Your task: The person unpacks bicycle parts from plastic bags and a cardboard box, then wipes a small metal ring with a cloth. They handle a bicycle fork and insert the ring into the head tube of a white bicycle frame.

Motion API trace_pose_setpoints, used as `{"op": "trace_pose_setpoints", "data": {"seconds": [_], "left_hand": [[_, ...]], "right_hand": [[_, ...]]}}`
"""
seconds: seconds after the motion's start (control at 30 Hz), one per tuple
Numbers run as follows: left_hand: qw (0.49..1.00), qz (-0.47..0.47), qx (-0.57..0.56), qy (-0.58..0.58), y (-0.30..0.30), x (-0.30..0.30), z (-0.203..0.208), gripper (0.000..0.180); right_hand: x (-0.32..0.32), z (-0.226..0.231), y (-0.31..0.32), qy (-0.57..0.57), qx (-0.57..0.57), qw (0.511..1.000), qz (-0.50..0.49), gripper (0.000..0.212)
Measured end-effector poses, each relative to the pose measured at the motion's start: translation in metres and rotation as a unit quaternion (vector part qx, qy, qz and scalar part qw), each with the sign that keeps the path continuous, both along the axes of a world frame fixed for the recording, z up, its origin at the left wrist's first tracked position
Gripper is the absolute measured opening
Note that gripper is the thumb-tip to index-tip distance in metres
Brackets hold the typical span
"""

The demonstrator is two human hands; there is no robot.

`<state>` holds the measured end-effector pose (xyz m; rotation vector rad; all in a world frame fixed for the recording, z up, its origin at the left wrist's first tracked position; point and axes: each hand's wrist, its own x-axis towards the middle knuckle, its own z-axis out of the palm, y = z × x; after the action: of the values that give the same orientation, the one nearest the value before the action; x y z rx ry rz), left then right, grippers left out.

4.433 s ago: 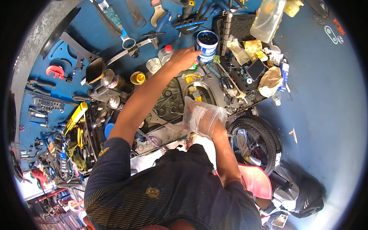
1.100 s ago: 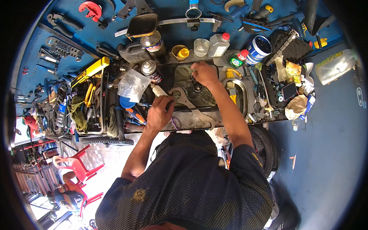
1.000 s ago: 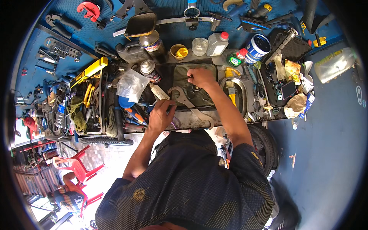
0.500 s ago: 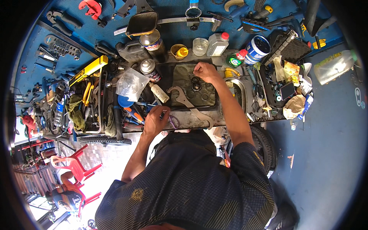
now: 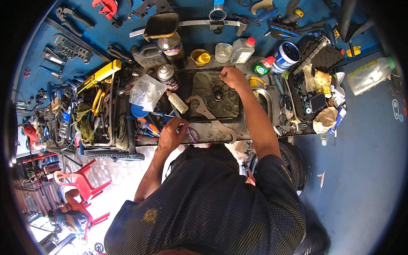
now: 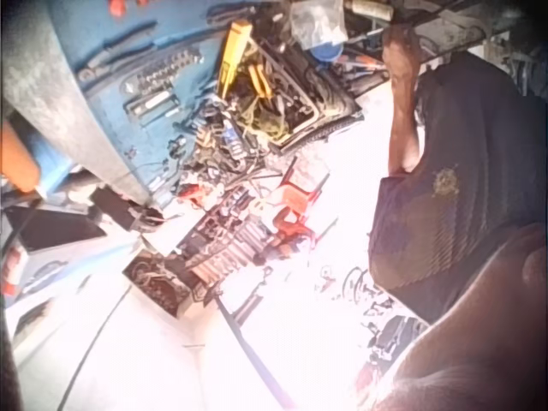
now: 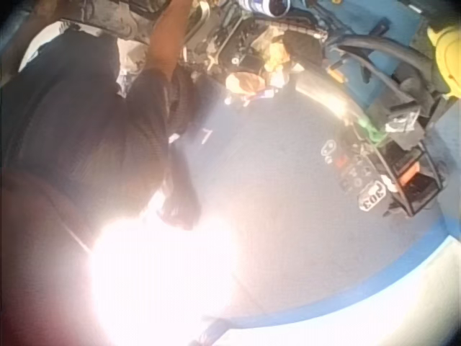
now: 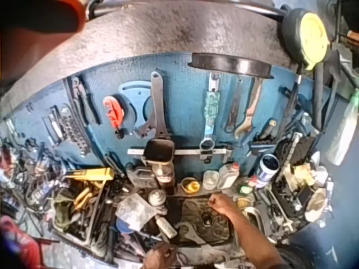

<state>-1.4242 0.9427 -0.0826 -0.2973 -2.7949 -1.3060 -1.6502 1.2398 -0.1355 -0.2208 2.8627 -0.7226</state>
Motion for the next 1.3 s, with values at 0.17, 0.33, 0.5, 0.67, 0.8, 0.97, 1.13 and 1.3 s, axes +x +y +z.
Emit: {"op": "trace_pose_setpoints", "data": {"seconds": [0.17,0.33,0.5,0.67,0.8,0.97,1.13,1.3], "left_hand": [[1.000,0.004,0.003,-0.006,-0.006,0.002,-0.004,0.014],[1.000,0.001,0.000,-0.004,-0.006,0.000,-0.004,0.014],[1.000,-0.008,0.006,-0.007,-0.005,-0.004,-0.006,0.015],[1.000,-0.019,0.011,-0.015,-0.002,-0.003,-0.005,0.015],[1.000,-0.018,0.018,-0.014,-0.001,-0.002,-0.010,0.015],[0.999,-0.032,0.024,-0.012,0.000,-0.003,-0.008,0.014],[0.998,-0.047,0.026,-0.011,-0.002,-0.006,-0.001,0.013],[0.976,-0.015,0.193,-0.096,-0.001,-0.029,-0.004,0.021]], "right_hand": [[0.033,0.035,-0.029,-0.028,0.082,0.996,-0.010,0.033],[0.029,0.010,-0.025,-0.071,0.085,0.994,0.007,0.035],[0.018,0.021,-0.017,-0.038,0.059,0.997,0.016,0.033],[0.026,0.034,-0.026,-0.034,0.000,0.999,0.035,0.029],[0.053,0.050,-0.039,-0.053,0.111,0.988,0.089,0.028],[0.060,0.006,-0.043,-0.008,0.163,0.985,0.052,0.026],[0.071,0.023,-0.042,-0.006,0.031,0.999,-0.039,0.025],[0.098,0.064,-0.027,-0.204,-0.498,0.831,-0.143,0.020]]}}
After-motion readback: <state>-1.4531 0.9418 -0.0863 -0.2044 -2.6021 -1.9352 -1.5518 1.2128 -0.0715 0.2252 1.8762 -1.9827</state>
